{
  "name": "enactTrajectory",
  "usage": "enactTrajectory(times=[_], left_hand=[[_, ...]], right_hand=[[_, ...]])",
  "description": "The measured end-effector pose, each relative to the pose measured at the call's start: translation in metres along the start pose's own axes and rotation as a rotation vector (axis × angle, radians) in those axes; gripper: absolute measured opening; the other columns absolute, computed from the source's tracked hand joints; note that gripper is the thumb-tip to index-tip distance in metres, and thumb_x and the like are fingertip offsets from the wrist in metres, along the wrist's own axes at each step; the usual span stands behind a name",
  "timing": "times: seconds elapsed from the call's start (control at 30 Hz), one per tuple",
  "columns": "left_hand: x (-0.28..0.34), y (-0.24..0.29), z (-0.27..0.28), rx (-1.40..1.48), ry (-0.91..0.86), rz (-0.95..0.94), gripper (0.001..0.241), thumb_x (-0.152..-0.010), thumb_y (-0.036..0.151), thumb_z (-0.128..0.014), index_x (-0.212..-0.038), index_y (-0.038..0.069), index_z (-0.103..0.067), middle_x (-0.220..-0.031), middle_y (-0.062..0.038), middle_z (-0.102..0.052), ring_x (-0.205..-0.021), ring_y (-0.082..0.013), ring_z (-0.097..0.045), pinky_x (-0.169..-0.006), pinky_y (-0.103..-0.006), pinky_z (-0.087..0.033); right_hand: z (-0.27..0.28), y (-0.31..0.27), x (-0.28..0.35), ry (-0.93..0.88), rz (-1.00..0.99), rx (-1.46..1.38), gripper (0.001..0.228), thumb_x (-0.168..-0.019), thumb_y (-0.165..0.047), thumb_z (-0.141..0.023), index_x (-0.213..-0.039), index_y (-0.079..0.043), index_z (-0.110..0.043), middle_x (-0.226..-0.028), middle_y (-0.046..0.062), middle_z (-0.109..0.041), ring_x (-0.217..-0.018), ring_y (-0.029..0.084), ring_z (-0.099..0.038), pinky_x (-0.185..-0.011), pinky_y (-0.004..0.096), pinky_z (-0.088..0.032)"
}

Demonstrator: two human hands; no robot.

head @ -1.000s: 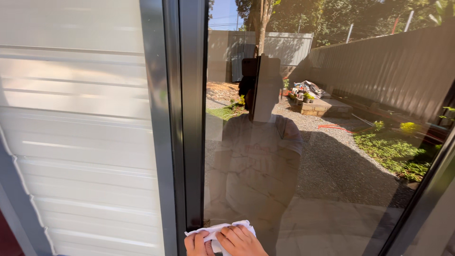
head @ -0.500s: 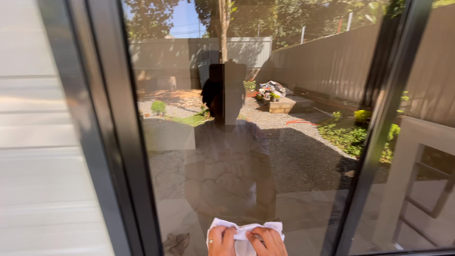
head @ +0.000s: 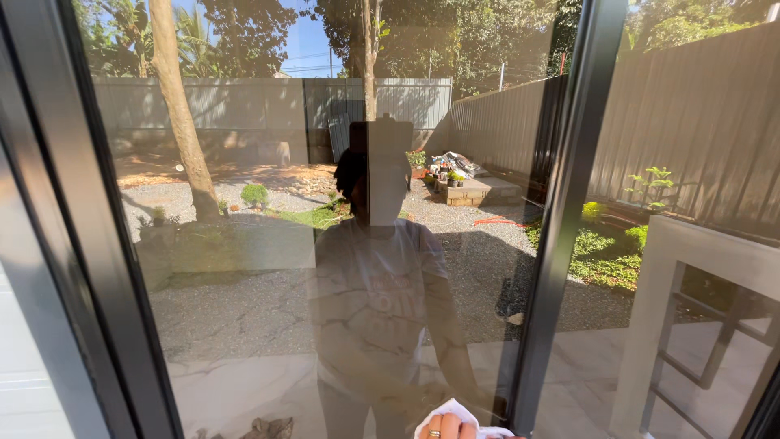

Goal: The person wipes the surface of a glass door with a cloth, moving the cloth in circular and side-to-side motions across different sections of the glass.

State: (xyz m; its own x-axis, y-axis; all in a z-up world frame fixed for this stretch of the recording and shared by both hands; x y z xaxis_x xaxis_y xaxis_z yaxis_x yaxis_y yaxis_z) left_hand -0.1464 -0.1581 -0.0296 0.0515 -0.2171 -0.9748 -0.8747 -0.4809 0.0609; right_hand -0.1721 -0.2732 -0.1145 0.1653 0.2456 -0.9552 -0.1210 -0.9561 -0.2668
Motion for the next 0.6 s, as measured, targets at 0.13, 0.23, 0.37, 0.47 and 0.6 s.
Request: enactTrajectory(times=[0.13,0.23,0.37,0.47,0.6], left_hand=[[0.007,0.005,-0.003,-0.019,-0.027,-0.064,0.020,-0.075,0.025,-0.052,-0.057,0.024,-0.043,-0.060,0.002,-0.034,-0.047,-0.0167,-0.034,-0.045,-0.0324,-0.032],[0.020,-0.002,0.003,-0.058,-0.057,-0.108,0.024,-0.080,0.017,-0.052,-0.059,0.025,-0.043,-0.061,0.004,-0.035,-0.048,-0.0147,-0.034,-0.045,-0.0294,-0.032],[0.023,-0.017,0.004,-0.075,-0.091,-0.098,0.027,-0.091,0.029,-0.054,-0.065,0.025,-0.048,-0.065,0.004,-0.040,-0.050,-0.0150,-0.037,-0.047,-0.0283,-0.038],[0.025,-0.055,0.006,-0.029,-0.227,-0.069,0.012,-0.089,0.030,-0.066,-0.083,0.020,-0.063,-0.081,0.000,-0.051,-0.062,-0.0210,-0.050,-0.056,-0.0341,-0.049],[0.023,-0.111,0.018,0.019,-0.469,0.019,0.025,-0.086,0.016,-0.069,-0.111,0.014,-0.073,-0.109,-0.007,-0.061,-0.089,-0.0293,-0.064,-0.079,-0.0392,-0.056]], right_hand=[[0.003,0.008,0.002,0.026,-0.023,-0.016,0.012,-0.082,-0.007,-0.070,-0.079,-0.018,-0.074,-0.074,0.002,-0.057,-0.060,0.021,-0.052,-0.060,0.038,-0.040],[0.001,0.006,0.016,0.027,-0.051,-0.048,0.009,-0.084,-0.010,-0.071,-0.079,-0.017,-0.073,-0.076,0.004,-0.057,-0.061,0.021,-0.052,-0.061,0.039,-0.041],[-0.016,0.000,0.022,0.055,-0.077,-0.100,0.008,-0.088,-0.015,-0.071,-0.080,-0.017,-0.073,-0.077,0.005,-0.056,-0.063,0.022,-0.052,-0.063,0.040,-0.043],[-0.029,-0.006,0.024,0.076,-0.090,-0.133,0.010,-0.090,-0.018,-0.071,-0.081,-0.016,-0.072,-0.079,0.007,-0.056,-0.064,0.022,-0.052,-0.064,0.041,-0.044],[-0.052,-0.020,0.029,-0.221,-0.126,-0.145,0.013,-0.088,-0.017,-0.077,-0.096,-0.025,-0.083,-0.098,0.002,-0.061,-0.073,0.020,-0.062,-0.074,0.032,-0.055]])
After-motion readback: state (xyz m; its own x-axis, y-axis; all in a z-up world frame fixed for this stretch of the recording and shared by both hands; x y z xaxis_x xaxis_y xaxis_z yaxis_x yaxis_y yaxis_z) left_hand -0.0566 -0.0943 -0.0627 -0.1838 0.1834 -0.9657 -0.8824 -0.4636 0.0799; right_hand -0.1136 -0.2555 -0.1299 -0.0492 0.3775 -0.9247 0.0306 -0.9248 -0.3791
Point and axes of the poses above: each hand's wrist, its own x-axis away from the middle knuckle, its own z-axis out of the back of the hand, y = z × x, the point moved 4 cm from there along -x, towards the middle knuckle
